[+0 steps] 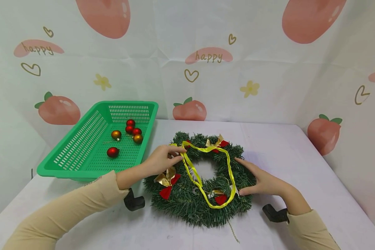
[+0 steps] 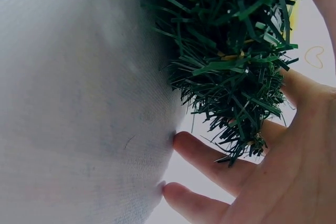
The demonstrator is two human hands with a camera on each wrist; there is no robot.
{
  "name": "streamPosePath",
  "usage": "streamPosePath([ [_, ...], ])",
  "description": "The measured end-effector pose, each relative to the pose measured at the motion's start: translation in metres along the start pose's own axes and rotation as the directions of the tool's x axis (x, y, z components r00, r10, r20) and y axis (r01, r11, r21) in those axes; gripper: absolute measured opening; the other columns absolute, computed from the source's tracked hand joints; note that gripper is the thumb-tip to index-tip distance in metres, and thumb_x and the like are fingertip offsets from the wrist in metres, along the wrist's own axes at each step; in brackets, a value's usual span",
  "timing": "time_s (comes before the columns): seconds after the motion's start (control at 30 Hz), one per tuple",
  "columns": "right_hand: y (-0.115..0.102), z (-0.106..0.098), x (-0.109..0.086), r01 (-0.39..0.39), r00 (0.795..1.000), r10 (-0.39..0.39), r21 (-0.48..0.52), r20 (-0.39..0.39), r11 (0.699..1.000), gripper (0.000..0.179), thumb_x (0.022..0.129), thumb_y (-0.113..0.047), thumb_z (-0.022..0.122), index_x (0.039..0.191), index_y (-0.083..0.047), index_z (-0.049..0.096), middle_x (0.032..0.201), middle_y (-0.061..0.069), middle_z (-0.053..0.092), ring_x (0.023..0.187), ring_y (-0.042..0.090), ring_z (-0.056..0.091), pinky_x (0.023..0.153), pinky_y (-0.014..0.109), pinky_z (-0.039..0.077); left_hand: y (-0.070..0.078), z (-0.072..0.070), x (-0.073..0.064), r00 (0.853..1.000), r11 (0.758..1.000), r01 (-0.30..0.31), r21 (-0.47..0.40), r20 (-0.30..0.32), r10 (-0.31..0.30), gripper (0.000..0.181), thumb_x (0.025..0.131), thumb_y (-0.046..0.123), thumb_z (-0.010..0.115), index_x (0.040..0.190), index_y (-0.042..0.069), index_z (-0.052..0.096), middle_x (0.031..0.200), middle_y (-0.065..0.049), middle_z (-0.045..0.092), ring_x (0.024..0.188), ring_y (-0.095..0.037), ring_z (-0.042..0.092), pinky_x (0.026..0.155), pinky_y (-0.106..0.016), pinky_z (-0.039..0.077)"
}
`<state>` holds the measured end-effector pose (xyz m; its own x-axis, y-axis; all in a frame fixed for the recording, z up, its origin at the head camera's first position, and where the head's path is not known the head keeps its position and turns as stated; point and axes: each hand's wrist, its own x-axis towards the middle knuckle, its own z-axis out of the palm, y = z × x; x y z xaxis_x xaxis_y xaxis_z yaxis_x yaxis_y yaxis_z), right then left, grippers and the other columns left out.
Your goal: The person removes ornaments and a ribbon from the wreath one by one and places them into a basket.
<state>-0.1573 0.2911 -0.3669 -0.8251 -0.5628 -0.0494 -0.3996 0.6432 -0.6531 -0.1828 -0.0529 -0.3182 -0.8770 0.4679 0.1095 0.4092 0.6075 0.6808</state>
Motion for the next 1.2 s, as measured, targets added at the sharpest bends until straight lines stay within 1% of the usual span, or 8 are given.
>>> streamPosePath([
  [0.23, 0.0, 0.0, 0.0, 0.0, 1.0, 0.0, -0.001, -0.004, 1.0, 0.099, 0.075, -0.024, 0.077, 0.151, -0.016, 0.014, 0.15, 0.029, 0.018, 0.133, 0.051, 0.021, 0.094, 0.073, 0.028, 0.005, -0.004, 0.001, 0.997, 0.999, -0.026, -0.038, -0.068, 0.023, 0.023, 0.089, 0.013, 0.063, 0.111, 0.009, 0.07, 0.101, -0.006, 0.071, 0.083, -0.016, 0.063, 0.066, -0.02, 0.047],
  [0.4, 0.001, 0.001, -0.001, 0.01, 1.0, -0.01, 0.002, -0.013, 1.0, 0.098, 0.076, -0.024, 0.077, 0.151, -0.018, 0.014, 0.151, 0.027, 0.019, 0.138, 0.002, 0.016, 0.095, 0.072, 0.029, 0.008, -0.008, 0.002, 0.995, 0.997, -0.065, -0.042, -0.08, 0.061, 0.021, 0.088, 0.014, 0.064, 0.107, 0.009, 0.071, 0.093, -0.005, 0.073, 0.081, -0.013, 0.064, 0.075, -0.022, 0.051],
  [0.47, 0.001, 0.001, -0.001, 0.013, 1.0, -0.013, 0.004, -0.014, 1.0, 0.098, 0.076, -0.024, 0.077, 0.151, -0.018, 0.015, 0.151, 0.027, 0.019, 0.134, -0.008, 0.013, 0.095, 0.072, 0.029, 0.009, -0.01, 0.002, 0.994, 0.996, -0.08, -0.049, -0.084, 0.075, 0.02, 0.087, 0.014, 0.065, 0.106, 0.009, 0.072, 0.093, -0.005, 0.073, 0.08, -0.013, 0.064, 0.073, -0.02, 0.051],
  [0.5, 0.001, 0.001, -0.001, 0.011, 1.0, -0.011, 0.005, -0.012, 1.0, 0.098, 0.076, -0.024, 0.077, 0.151, -0.018, 0.014, 0.151, 0.027, 0.019, 0.135, -0.007, 0.014, 0.095, 0.072, 0.029, 0.009, -0.011, 0.002, 0.993, 0.995, -0.088, -0.052, -0.087, 0.083, 0.02, 0.087, 0.014, 0.065, 0.105, 0.008, 0.072, 0.093, -0.005, 0.073, 0.08, -0.012, 0.064, 0.072, -0.019, 0.051],
  [0.6, 0.0, 0.0, -0.001, 0.004, 1.0, -0.004, 0.006, -0.004, 1.0, 0.098, 0.076, -0.023, 0.077, 0.151, -0.017, 0.014, 0.15, 0.029, 0.018, 0.143, 0.026, 0.018, 0.094, 0.073, 0.028, 0.01, -0.015, 0.001, 0.99, 0.993, -0.104, -0.058, -0.1, 0.098, 0.021, 0.086, 0.013, 0.067, 0.105, 0.008, 0.072, 0.093, -0.006, 0.072, 0.08, -0.013, 0.063, 0.07, -0.018, 0.05],
  [0.73, -0.003, -0.001, 0.0, -0.003, 1.0, 0.002, 0.007, 0.001, 1.0, 0.099, 0.075, -0.023, 0.078, 0.151, -0.015, 0.014, 0.15, 0.031, 0.017, 0.132, 0.057, 0.019, 0.093, 0.074, 0.028, 0.013, -0.021, -0.001, 0.987, 0.991, -0.116, -0.068, -0.123, 0.107, 0.02, 0.085, 0.012, 0.067, 0.105, 0.009, 0.072, 0.093, -0.006, 0.072, 0.08, -0.015, 0.065, 0.071, -0.019, 0.052],
  [0.97, -0.002, -0.001, 0.001, 0.0, 1.0, 0.0, 0.004, 0.008, 1.0, 0.1, 0.075, -0.023, 0.077, 0.151, -0.015, 0.013, 0.15, 0.032, 0.016, 0.132, 0.058, 0.017, 0.092, 0.075, 0.027, 0.016, -0.031, -0.001, 0.973, 0.982, -0.17, -0.084, -0.17, 0.154, 0.018, 0.087, 0.009, 0.064, 0.104, 0.007, 0.071, 0.093, -0.009, 0.072, 0.074, -0.015, 0.065, 0.064, -0.022, 0.051],
  [1.2, 0.0, 0.0, 0.0, -0.006, 1.0, 0.006, -0.002, 0.009, 1.0, 0.1, 0.075, -0.023, 0.077, 0.151, -0.015, 0.013, 0.15, 0.032, 0.015, 0.132, 0.058, 0.018, 0.091, 0.075, 0.028, 0.024, -0.043, -0.002, 0.946, 0.965, -0.243, -0.101, -0.245, 0.213, 0.015, 0.087, 0.008, 0.064, 0.1, 0.004, 0.071, 0.096, -0.01, 0.069, 0.086, -0.019, 0.063, 0.077, -0.028, 0.055],
])
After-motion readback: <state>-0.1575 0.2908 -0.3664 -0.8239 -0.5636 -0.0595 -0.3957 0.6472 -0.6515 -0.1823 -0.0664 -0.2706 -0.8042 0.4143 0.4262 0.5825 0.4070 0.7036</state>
